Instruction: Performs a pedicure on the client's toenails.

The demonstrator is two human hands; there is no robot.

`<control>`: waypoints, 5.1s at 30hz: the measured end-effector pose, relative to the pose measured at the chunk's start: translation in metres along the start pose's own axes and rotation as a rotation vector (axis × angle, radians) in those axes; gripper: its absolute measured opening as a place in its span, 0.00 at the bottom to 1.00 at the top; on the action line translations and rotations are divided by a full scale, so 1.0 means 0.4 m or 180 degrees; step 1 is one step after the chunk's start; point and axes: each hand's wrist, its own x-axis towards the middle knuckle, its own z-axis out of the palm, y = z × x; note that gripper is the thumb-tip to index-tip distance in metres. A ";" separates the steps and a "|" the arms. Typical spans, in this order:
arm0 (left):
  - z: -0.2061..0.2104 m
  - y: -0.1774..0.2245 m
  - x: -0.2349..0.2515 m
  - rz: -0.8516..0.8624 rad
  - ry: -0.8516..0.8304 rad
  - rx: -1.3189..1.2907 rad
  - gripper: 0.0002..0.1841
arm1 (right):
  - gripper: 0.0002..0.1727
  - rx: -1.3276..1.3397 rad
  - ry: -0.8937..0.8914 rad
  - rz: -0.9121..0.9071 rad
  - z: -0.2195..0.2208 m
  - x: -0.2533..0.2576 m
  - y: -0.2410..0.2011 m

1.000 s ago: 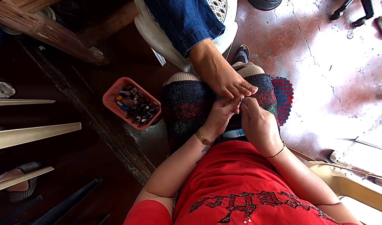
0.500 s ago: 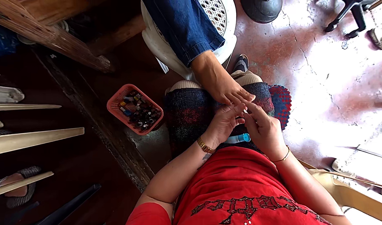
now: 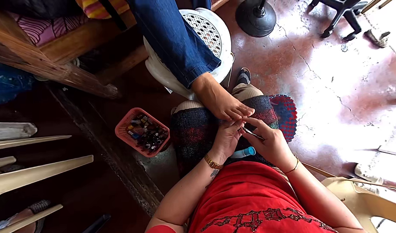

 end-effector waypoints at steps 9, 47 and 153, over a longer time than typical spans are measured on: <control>-0.003 -0.006 0.007 0.0193 -0.0050 0.0236 0.10 | 0.12 0.0502 0.0235 0.0424 0.003 0.006 -0.006; -0.007 -0.005 0.008 0.0181 -0.0134 0.0297 0.10 | 0.16 0.0001 0.0268 0.0313 0.018 0.007 -0.018; -0.008 -0.007 0.015 0.0112 -0.0309 0.0322 0.09 | 0.06 -0.0552 0.0354 0.0237 -0.001 0.048 -0.027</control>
